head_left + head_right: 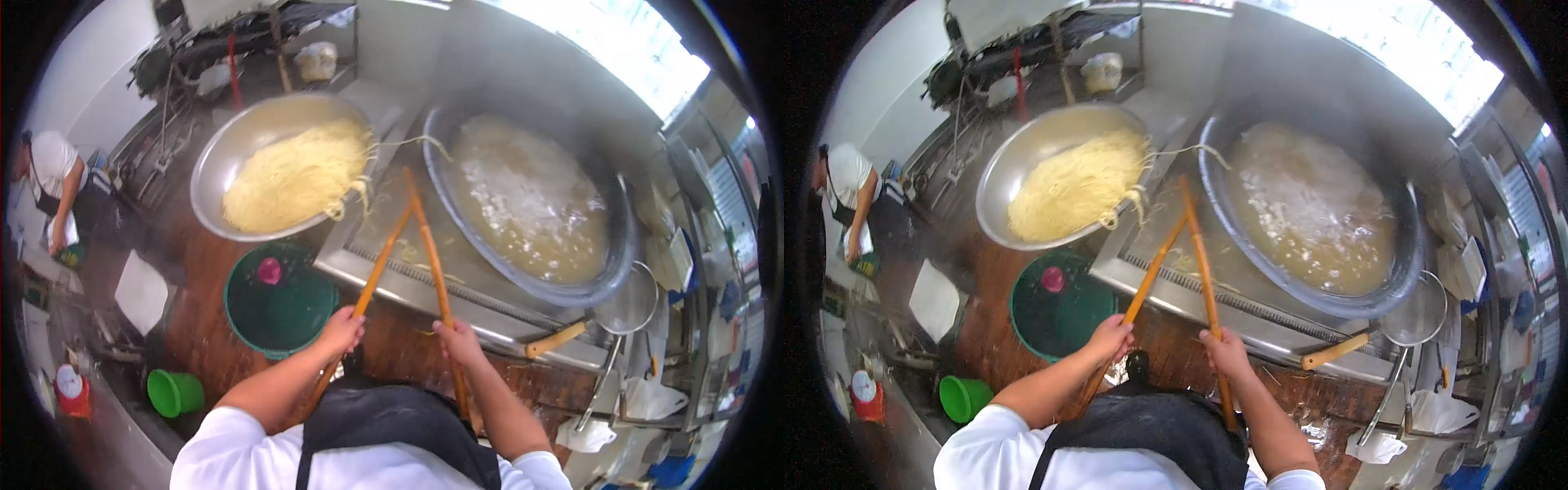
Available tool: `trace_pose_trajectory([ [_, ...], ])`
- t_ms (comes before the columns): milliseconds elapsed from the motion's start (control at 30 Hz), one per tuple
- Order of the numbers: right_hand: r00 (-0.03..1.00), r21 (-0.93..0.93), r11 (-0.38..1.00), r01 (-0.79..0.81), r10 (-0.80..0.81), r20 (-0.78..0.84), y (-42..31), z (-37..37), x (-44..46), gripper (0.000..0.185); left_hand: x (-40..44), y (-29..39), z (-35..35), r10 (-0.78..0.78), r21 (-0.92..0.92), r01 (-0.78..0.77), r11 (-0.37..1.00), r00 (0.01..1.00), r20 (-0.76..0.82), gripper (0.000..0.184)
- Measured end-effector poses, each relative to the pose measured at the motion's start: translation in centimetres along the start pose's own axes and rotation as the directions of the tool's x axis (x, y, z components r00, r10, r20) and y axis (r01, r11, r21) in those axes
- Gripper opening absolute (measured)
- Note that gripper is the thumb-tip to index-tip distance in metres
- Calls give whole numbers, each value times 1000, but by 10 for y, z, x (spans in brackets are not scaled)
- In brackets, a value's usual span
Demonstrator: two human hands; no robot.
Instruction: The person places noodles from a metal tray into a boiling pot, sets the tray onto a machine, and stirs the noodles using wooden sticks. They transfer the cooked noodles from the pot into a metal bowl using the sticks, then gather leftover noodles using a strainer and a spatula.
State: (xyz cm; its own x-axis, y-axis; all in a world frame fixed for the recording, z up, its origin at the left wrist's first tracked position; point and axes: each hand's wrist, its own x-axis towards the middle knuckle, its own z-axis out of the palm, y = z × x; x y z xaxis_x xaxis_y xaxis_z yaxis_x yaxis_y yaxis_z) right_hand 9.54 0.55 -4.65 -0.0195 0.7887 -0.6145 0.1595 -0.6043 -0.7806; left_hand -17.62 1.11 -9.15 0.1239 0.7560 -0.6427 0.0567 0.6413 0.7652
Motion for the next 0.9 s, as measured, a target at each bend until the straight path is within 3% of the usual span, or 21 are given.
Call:
trace_pose_trajectory([
  [67,994,-7,1000,-13,13,-104,5,14,36,27,34,6,-2,57,-60,-53,997,997,59,32],
  [100,996,18,1000,22,-20,-83,7,18,56,26,49,14,0,194,40,-197,980,979,58,40],
  [133,996,49,997,57,-54,-68,5,22,74,26,83,0,-3,416,431,-376,820,909,2,45],
  [200,1000,15,1000,-21,21,16,-18,38,82,24,101,13,0,573,486,-506,712,819,13,47],
  [267,990,-73,995,-67,75,116,-34,52,90,26,100,27,-8,506,557,-409,723,862,-24,48],
  [367,965,-243,964,-104,157,212,-31,68,94,45,68,60,-16,456,647,-358,673,890,17,52],
  [433,952,-193,981,0,59,300,-30,74,78,44,70,49,-26,614,664,-477,576,788,33,50],
  [467,979,-202,978,-42,80,186,-18,75,70,44,69,45,-32,693,674,-538,506,719,54,51],
  [533,977,-93,996,-3,23,213,42,56,79,44,51,56,-40,638,654,-513,556,768,60,49],
  [633,993,-180,978,-104,112,36,67,12,37,42,75,29,-65,676,673,-537,509,733,73,51],
  [700,976,-209,953,-218,206,-76,101,-23,19,41,76,39,-73,632,673,-495,549,773,53,51],
  [767,952,-158,965,-209,164,-257,96,-53,-30,36,76,46,-73,596,671,-454,586,803,22,50],
  [833,901,81,980,-179,197,-388,110,-88,-59,27,91,37,-87,541,646,-410,644,841,-6,49],
  [867,868,292,951,-96,224,-444,152,-116,-56,24,101,30,-90,524,643,-395,657,851,-13,49],
  [900,805,277,959,-53,205,-556,141,-134,-75,19,87,46,-84,483,662,-355,660,875,-12,51],
])
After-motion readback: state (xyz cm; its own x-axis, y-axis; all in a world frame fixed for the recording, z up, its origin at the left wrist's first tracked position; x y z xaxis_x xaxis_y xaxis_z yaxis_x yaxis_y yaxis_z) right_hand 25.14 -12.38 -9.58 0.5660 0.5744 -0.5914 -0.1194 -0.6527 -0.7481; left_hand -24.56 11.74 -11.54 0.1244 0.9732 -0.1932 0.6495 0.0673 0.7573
